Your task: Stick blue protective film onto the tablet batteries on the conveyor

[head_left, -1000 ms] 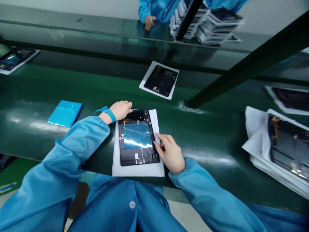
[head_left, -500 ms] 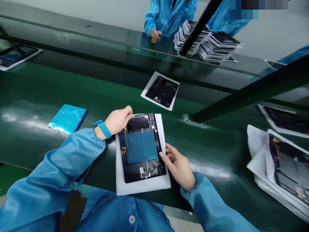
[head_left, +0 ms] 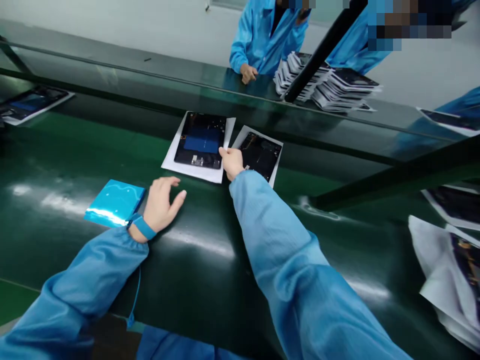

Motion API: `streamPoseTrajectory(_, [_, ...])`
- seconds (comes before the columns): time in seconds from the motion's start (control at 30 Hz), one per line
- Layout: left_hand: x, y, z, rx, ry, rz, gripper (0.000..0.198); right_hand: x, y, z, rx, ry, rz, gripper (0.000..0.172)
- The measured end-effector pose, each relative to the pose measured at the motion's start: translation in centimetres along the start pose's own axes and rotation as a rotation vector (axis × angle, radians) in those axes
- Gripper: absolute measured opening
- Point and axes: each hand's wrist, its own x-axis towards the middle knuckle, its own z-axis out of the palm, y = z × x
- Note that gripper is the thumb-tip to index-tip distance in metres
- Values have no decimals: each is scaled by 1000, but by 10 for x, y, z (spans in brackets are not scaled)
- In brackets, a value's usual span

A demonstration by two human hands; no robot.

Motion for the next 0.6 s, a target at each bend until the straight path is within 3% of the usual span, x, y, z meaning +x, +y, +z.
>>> streamPoseTrajectory(0.07, [-7,0,11,-23,-148,-3,31,30,-11,9,-94,32,46,34])
streamPoseTrajectory(0.17, [-9,2,21,-38,-255,6,30,38,-10,-2,-252,71,87,32])
streamPoseTrajectory(0.3, [-6,1,24,-39,-287,7,30,9,22,-53,-460,194,130,33])
streamPoseTrajectory(0.43, [-6,-2,24,-49,-301,2,29,-7,57,-99,-577,310,319,40])
streamPoseTrajectory(0.6, [-4,-6,22,-35,-324,-8,28,13,72,-105,-490,297,476,31])
